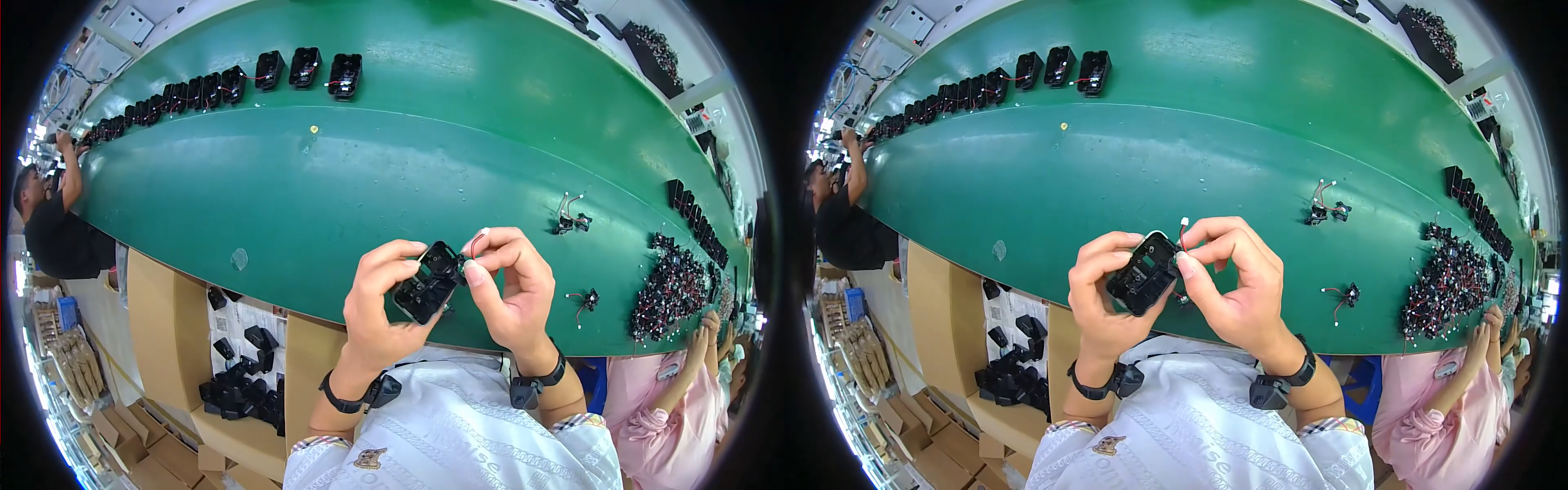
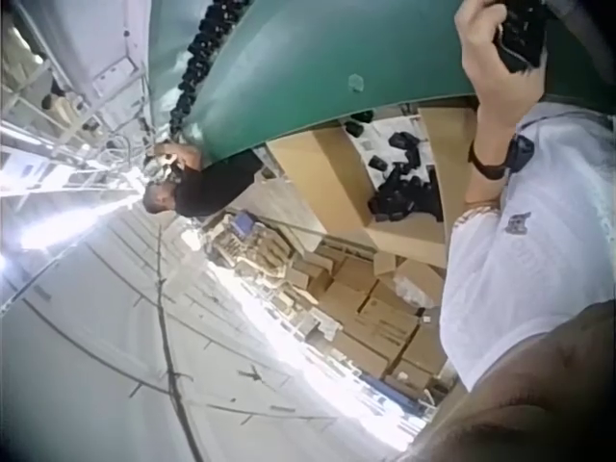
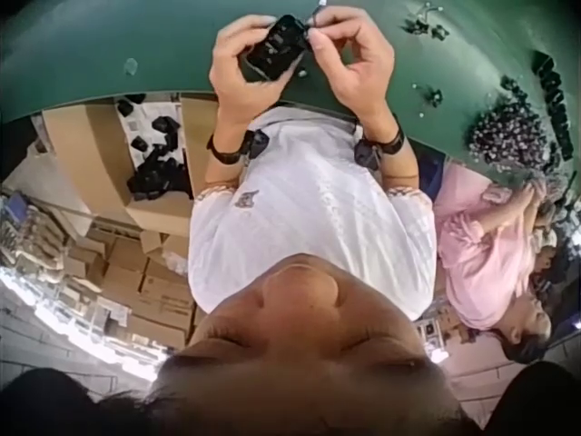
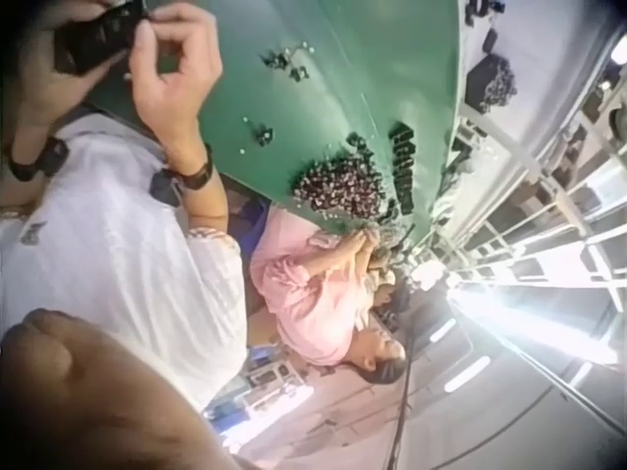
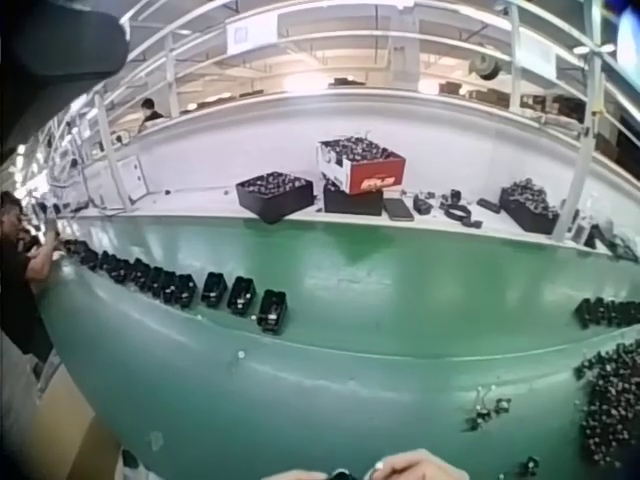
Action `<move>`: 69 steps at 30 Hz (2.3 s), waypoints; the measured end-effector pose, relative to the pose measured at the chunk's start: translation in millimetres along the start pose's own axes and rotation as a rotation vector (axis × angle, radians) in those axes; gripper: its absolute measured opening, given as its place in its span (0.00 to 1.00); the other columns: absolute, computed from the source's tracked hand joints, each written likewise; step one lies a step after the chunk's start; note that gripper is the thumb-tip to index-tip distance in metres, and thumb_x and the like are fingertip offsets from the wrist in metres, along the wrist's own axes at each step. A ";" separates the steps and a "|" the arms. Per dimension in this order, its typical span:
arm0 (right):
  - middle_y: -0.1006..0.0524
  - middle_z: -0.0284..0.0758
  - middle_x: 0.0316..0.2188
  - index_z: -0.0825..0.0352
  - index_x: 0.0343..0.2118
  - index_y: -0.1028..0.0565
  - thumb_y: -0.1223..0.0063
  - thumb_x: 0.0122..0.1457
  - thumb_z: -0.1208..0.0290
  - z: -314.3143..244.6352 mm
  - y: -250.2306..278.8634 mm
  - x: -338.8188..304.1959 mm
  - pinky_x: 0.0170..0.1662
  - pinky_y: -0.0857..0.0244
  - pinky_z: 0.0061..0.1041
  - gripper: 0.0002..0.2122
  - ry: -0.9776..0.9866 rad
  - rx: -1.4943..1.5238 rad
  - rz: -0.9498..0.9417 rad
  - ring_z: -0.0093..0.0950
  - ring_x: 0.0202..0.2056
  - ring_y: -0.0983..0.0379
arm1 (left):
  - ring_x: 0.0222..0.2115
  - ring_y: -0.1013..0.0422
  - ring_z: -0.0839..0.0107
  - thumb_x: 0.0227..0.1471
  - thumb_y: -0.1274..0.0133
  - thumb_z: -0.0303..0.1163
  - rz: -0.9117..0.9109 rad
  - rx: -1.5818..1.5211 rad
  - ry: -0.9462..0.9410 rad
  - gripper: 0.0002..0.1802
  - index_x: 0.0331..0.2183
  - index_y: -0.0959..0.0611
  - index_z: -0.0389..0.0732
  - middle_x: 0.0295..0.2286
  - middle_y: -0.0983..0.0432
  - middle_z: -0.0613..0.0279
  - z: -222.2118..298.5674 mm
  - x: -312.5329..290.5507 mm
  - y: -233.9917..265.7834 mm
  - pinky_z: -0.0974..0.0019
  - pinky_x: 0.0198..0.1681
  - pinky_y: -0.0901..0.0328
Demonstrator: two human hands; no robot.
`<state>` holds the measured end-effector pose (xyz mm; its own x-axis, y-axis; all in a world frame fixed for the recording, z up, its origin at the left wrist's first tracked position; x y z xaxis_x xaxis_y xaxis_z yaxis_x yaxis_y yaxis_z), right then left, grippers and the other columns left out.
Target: The person picks up a plastic housing and a circuit board, fits the board into the housing, and then installs a small fan. After pressing the components into place, they snap a cover onto the housing and place the finished unit into a box.
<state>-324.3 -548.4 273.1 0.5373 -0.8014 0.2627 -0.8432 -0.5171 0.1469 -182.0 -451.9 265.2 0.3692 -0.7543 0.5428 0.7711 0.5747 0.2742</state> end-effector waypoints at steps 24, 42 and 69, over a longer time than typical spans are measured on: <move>0.30 0.40 0.39 0.68 0.30 0.28 0.41 0.55 0.81 -7.7 -9.3 -7.2 0.43 0.35 0.25 0.06 0.203 -0.183 0.119 0.27 0.38 0.32 | 0.44 0.25 0.56 0.42 0.33 0.17 0.140 0.107 -0.190 0.33 0.48 0.32 0.41 0.49 0.33 0.41 8.1 -16.9 -21.5 0.62 0.42 0.24; 0.31 0.42 0.57 0.63 0.61 0.32 0.29 0.45 0.69 -23.0 11.5 31.4 0.49 0.31 0.35 0.37 0.275 -0.336 -0.585 0.38 0.49 0.28 | 0.51 0.28 0.65 0.42 0.32 0.16 -0.226 -0.667 0.465 0.51 0.64 0.41 0.35 0.49 0.27 0.50 -29.1 -0.3 -9.0 0.62 0.55 0.33; 0.30 0.44 0.54 0.66 0.58 0.32 0.29 0.47 0.56 93.7 -63.3 246.3 0.58 0.37 0.40 0.36 0.520 -0.935 -0.344 0.44 0.56 0.34 | 0.54 0.37 0.35 0.43 0.35 0.59 0.049 1.155 1.208 0.57 0.62 0.40 0.34 0.59 0.43 0.31 -271.0 -379.1 332.3 0.46 0.60 0.42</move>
<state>-136.8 -741.2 239.1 0.8556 -0.3236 0.4039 -0.4510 -0.0835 0.8886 74.8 -61.0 -64.6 0.9642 -0.2086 -0.1639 0.1886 0.1047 0.9764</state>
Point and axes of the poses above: each hand's wrist, its own x-axis towards the middle knuckle, its own y-axis out of the back of the hand, z = x × y, the point moved 5 cm from there along x, towards the middle knuckle
